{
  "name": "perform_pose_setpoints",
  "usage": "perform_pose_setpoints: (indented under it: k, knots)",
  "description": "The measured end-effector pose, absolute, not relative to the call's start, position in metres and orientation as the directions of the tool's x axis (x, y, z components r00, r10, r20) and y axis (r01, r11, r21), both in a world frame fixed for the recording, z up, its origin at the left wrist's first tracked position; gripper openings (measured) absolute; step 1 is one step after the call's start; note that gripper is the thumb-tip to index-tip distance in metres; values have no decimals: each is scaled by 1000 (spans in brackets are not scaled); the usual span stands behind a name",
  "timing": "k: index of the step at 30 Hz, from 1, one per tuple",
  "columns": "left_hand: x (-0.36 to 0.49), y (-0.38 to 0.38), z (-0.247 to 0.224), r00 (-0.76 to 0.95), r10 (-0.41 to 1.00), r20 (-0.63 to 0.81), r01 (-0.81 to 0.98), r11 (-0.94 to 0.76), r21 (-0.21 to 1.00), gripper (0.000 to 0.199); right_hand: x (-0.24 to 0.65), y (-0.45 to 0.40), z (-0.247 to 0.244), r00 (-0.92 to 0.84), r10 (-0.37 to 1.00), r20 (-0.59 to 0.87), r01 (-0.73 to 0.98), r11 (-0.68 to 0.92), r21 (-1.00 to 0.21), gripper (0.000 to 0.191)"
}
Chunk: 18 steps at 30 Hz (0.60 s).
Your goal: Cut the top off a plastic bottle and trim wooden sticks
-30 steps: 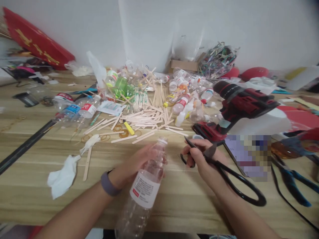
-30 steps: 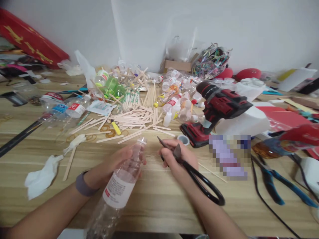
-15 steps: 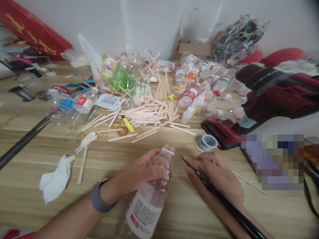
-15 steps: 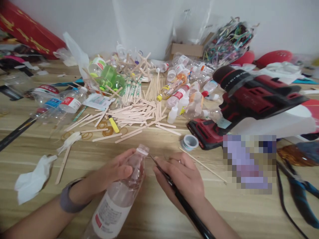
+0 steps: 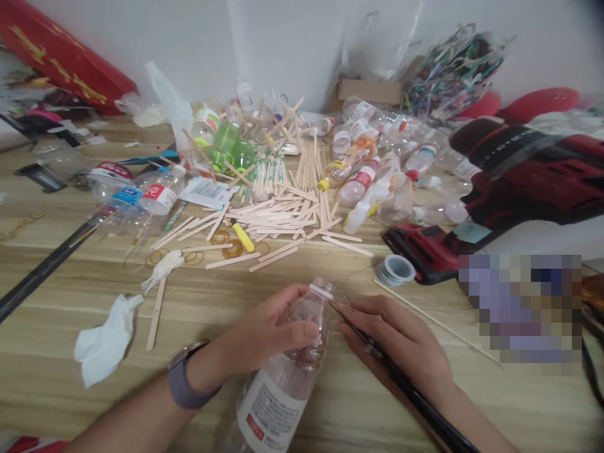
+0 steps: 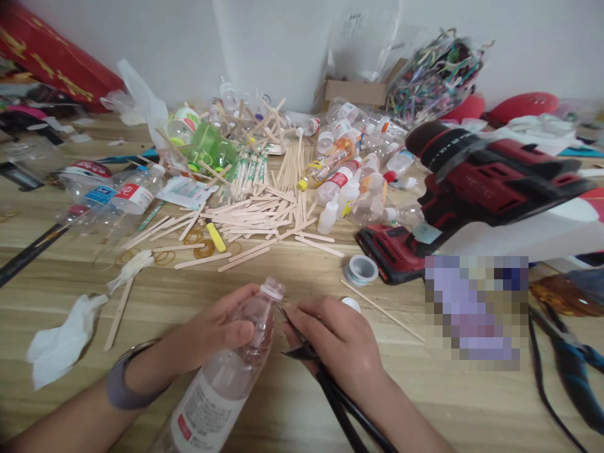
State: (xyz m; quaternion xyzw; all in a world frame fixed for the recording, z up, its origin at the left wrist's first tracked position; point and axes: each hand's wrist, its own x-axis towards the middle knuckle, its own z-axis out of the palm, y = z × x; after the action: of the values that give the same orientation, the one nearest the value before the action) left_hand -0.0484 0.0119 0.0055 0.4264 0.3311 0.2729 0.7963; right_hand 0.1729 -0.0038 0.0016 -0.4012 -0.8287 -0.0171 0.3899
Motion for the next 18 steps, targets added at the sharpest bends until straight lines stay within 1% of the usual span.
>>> perform_pose_setpoints:
  k: [2,4,7,10,15,18]
  knots:
    - [-49,11,6,631,719,-291,-136,472,871,55,172,-7,-4,-302,692,656,693,632,-347,16]
    - [-49,11,5,625,729,-279,-131,451,883,54,172,-8,-8,-277,717,640,694,609,-383,15]
    - [-49,11,3,628,724,-284,-138,464,875,55,175,-6,-9,-350,690,633,670,657,-346,12]
    - [-49,12,3,635,716,-292,-128,470,873,54,178,-3,-5,-421,651,632,633,709,-309,13]
    - [-48,13,6,616,737,-278,-91,417,904,53,176,-2,6,-464,628,625,636,727,-258,10]
    - [-49,13,7,635,709,-306,-84,458,885,58,176,-1,11,-474,615,630,613,744,-264,11]
